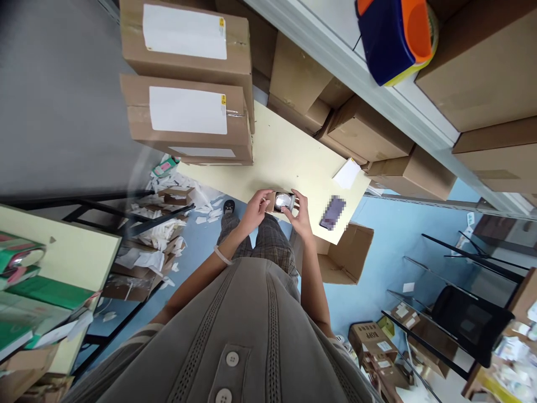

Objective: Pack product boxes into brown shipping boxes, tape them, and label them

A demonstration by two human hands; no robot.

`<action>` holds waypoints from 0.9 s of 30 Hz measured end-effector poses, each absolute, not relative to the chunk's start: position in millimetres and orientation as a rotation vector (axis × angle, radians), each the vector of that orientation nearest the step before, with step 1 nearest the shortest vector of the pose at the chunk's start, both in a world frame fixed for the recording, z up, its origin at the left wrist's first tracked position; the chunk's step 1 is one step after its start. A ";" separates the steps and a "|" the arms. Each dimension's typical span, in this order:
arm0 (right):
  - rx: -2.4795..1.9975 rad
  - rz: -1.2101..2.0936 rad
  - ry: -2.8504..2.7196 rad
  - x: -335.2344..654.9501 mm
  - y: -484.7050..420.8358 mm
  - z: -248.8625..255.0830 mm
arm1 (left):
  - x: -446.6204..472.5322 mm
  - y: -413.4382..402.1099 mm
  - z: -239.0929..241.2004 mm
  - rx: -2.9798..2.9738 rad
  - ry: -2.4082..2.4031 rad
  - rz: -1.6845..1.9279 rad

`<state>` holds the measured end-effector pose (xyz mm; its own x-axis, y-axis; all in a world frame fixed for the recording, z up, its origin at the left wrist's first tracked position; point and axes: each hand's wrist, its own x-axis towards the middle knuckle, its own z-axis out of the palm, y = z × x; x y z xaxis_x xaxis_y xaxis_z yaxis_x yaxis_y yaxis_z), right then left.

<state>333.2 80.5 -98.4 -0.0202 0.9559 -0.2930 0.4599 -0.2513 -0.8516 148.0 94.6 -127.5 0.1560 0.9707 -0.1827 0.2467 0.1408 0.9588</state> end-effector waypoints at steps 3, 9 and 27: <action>-1.752 1.210 -1.478 332.7 83.4 -99.4 | 146.6 95.3 -123.7 1.348 1.336 0.829; -1.749 1.228 -1.336 328.8 79.8 -102.8 | 146.0 95.3 -104.0 1.377 1.304 0.793; -1.664 1.593 -0.724 322.0 63.4 -121.3 | 185.5 89.8 -136.9 0.953 1.458 0.696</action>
<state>322.0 63.4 -121.3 0.0825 0.7995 -0.5949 -0.0775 -0.5900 -0.8037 185.5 89.8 -136.9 0.0355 0.8672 -0.4966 0.1594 0.4857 0.8595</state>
